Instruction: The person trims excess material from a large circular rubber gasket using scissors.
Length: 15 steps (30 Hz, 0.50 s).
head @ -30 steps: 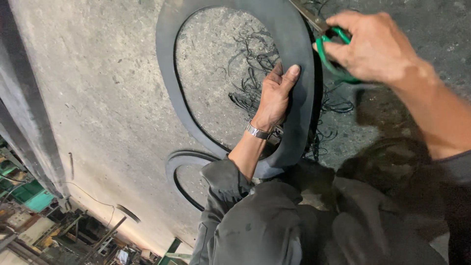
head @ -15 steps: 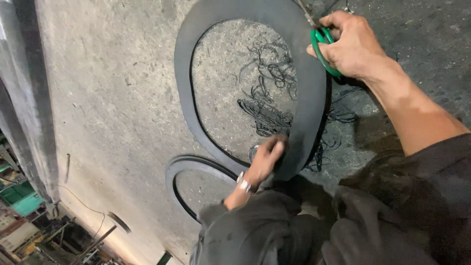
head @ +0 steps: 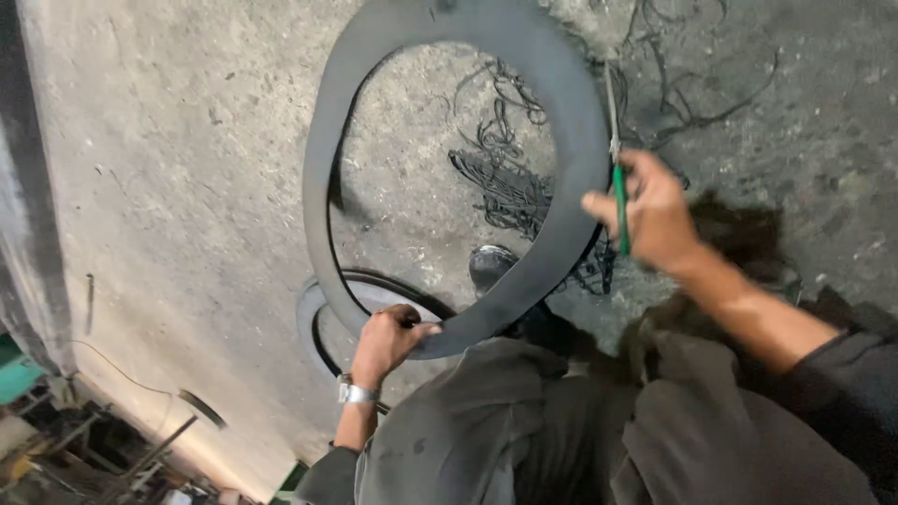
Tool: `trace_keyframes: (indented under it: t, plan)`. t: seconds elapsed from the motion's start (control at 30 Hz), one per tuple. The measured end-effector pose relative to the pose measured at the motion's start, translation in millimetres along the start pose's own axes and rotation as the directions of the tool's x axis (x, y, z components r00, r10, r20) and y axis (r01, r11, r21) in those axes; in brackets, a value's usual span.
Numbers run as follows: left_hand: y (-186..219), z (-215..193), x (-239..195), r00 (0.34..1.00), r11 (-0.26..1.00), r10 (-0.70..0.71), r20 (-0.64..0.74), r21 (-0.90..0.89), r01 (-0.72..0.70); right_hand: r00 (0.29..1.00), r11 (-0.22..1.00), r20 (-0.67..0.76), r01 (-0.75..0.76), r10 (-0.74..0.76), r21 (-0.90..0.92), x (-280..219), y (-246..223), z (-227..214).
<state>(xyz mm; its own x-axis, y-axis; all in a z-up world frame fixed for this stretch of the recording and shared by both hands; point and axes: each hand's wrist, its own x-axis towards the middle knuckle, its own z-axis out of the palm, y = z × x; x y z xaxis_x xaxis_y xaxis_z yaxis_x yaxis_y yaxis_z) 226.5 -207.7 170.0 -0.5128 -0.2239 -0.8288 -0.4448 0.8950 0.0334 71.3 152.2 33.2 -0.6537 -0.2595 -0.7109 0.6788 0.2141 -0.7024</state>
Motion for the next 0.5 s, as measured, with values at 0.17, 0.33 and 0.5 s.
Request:
trace_keyframes:
  t: [0.17,0.33,0.5]
  plan:
    - [25.6,15.7,45.9,0.989,0.877,0.124,0.074,-0.474,-0.075,0.993,0.982,0.067,-0.102,0.092,0.162,-52.1,26.1,35.3]
    - [150.0,28.5,138.9,0.919,0.196,0.394,0.026,-0.979,-0.056,0.993,0.995,0.085,-0.089,0.085,0.046,-54.1,14.0,32.9]
    - [208.1,58.5,184.0,0.964,-0.080,0.264,0.040,-0.995,0.063,0.985,0.973,-0.079,0.135,-0.152,-0.189,-70.1,20.6,11.9]
